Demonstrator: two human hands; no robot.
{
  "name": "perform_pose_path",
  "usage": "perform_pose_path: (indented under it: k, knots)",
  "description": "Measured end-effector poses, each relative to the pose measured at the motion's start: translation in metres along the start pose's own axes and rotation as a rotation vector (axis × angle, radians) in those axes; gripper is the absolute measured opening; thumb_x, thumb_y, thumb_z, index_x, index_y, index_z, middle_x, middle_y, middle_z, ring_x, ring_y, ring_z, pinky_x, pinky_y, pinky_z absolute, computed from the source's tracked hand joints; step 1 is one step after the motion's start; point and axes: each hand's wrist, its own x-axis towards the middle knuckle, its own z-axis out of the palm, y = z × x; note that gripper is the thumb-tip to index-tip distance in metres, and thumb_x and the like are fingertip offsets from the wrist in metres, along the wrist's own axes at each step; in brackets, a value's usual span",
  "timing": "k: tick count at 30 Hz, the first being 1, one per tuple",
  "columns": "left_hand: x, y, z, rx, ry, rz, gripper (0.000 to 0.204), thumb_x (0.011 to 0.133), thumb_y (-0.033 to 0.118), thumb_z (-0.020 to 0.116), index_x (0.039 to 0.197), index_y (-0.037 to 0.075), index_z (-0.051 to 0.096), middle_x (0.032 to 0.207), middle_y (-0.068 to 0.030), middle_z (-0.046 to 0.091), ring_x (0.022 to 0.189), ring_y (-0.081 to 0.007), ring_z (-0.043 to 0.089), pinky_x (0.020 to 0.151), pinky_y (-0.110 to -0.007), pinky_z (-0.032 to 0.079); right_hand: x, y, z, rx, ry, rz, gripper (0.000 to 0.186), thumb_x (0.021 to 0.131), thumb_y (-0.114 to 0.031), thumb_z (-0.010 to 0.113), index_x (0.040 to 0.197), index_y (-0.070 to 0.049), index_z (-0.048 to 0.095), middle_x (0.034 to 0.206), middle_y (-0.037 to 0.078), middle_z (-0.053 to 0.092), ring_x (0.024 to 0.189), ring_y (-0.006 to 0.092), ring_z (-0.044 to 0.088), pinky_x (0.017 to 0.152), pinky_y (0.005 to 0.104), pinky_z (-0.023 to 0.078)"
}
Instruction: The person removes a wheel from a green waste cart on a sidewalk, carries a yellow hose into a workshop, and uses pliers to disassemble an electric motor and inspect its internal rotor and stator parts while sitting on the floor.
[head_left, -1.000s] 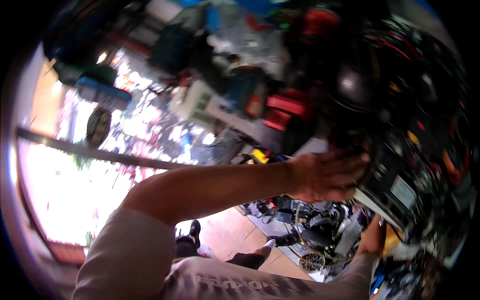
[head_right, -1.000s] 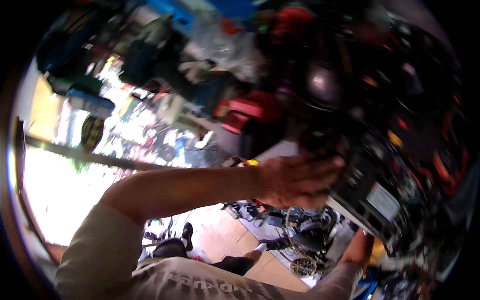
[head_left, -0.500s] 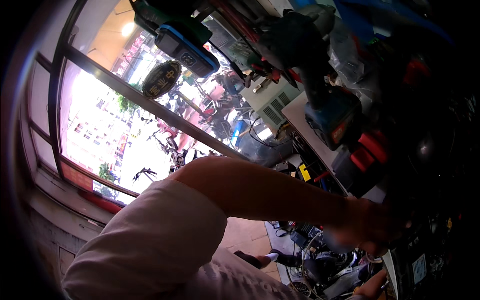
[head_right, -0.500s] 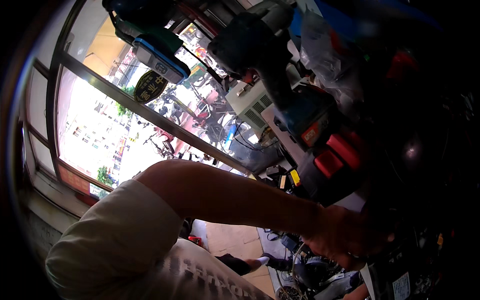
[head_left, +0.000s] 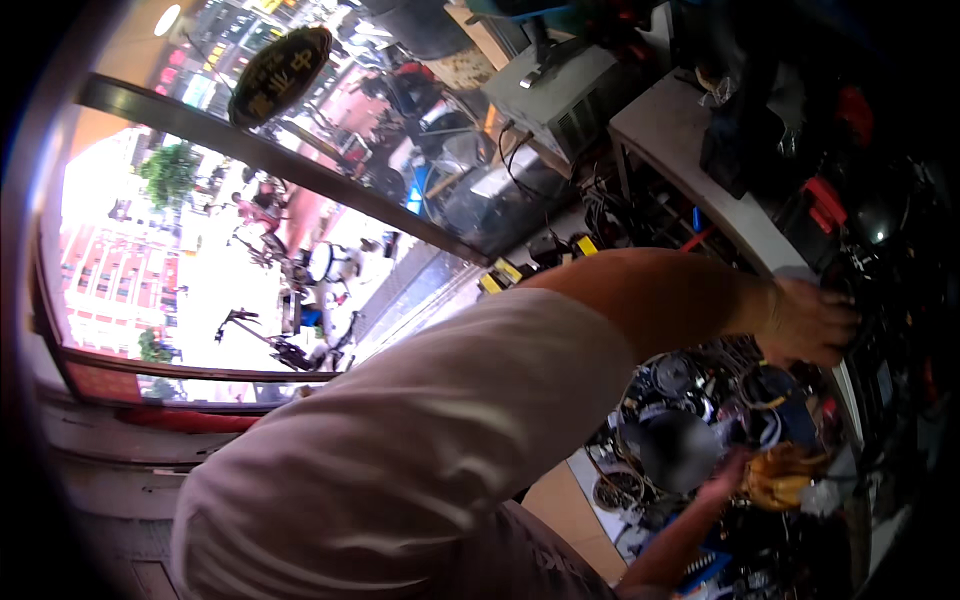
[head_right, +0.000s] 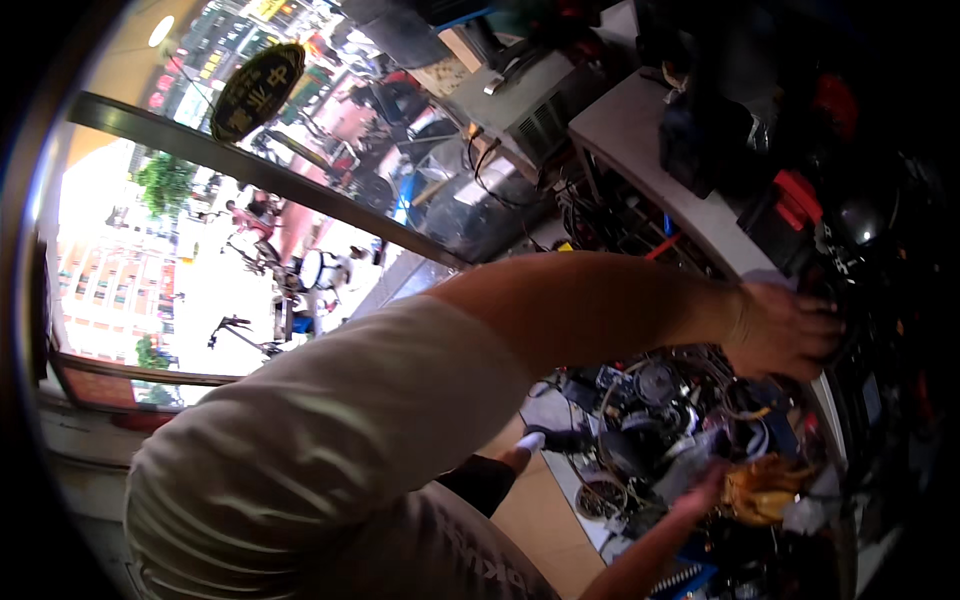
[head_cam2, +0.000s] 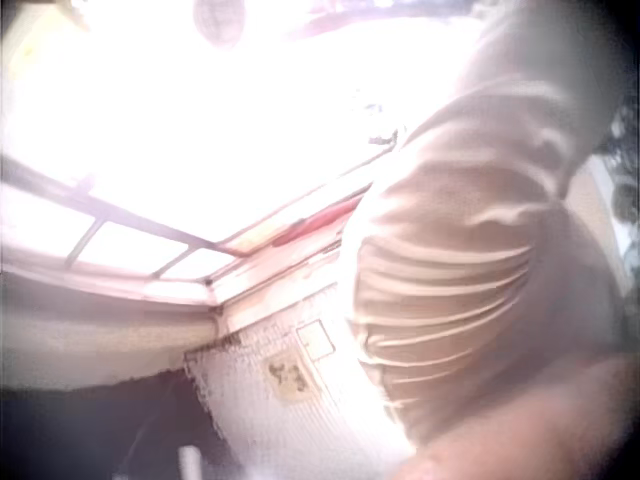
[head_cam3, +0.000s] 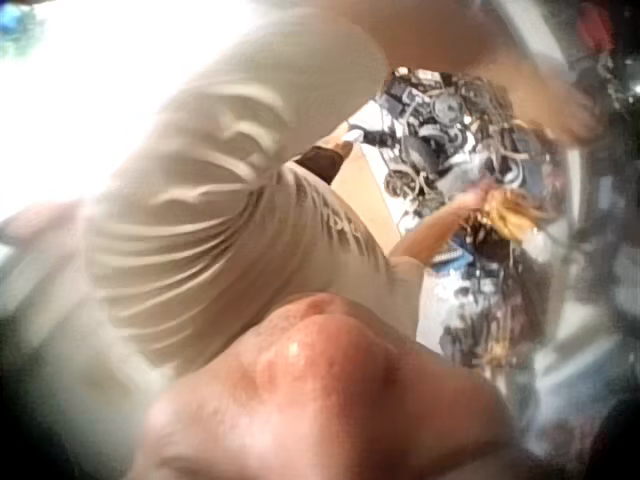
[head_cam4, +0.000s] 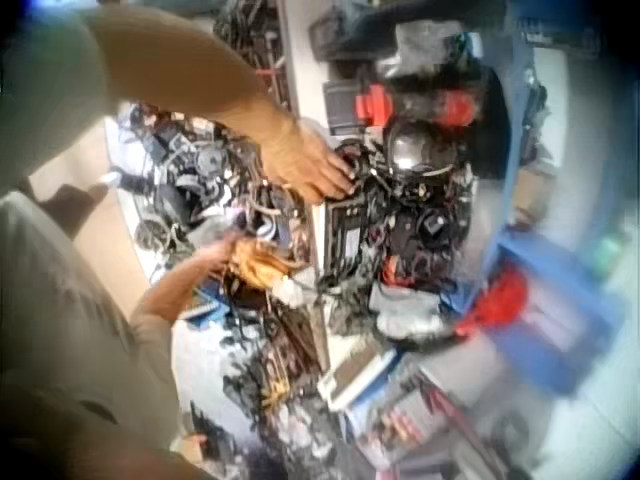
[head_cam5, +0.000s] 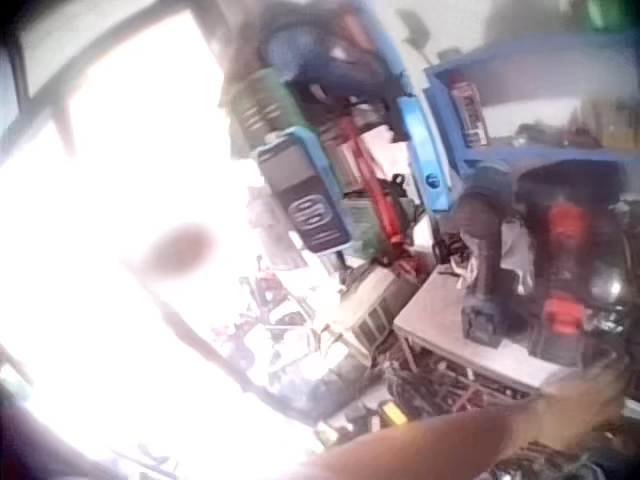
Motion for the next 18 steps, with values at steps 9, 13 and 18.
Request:
perform_pose_path:
  k: [9, 13, 18]
  knots:
    - [-0.126, 0.195, -0.106, -0.446, 0.341, -0.544, 0.051, 0.069, 0.025, 0.079, 0.112, 0.002, 0.063, 0.150, -0.0245, 0.047, 0.148, -0.0438, 0.037, 0.123, -0.057, 0.031, -0.410, 0.098, 0.014, -0.377, 0.191, 0.495, 0.031, 0.102, -0.033, 0.064, 0.105, -0.003, 0.071, 0.100, 0.015, 0.073, 0.088, 0.0251, 0.068, 0.077, 0.0379, 0.053]
    - [-0.434, 0.347, -0.155, -0.801, -0.733, -1.320, 0.046, 0.083, 0.021, 0.073, 0.126, 0.007, 0.064, 0.128, -0.0175, 0.066, 0.124, -0.0351, 0.060, 0.099, -0.047, 0.054, -0.433, 0.090, 0.072, -0.502, -0.016, 0.570, 0.029, 0.101, -0.034, 0.064, 0.099, -0.005, 0.068, 0.095, 0.013, 0.072, 0.084, 0.0242, 0.067, 0.073, 0.0377, 0.052]
    - [-0.869, 0.604, -0.314, -0.538, -0.848, -2.446, 0.031, 0.096, 0.021, 0.056, 0.108, 0.003, 0.077, 0.115, -0.0174, 0.076, 0.108, -0.0374, 0.072, 0.093, -0.049, 0.057, -0.482, 0.093, 0.167, -0.590, -0.153, 0.551, 0.029, 0.101, -0.035, 0.063, 0.090, -0.008, 0.065, 0.089, 0.010, 0.070, 0.079, 0.0230, 0.066, 0.069, 0.0374, 0.051]
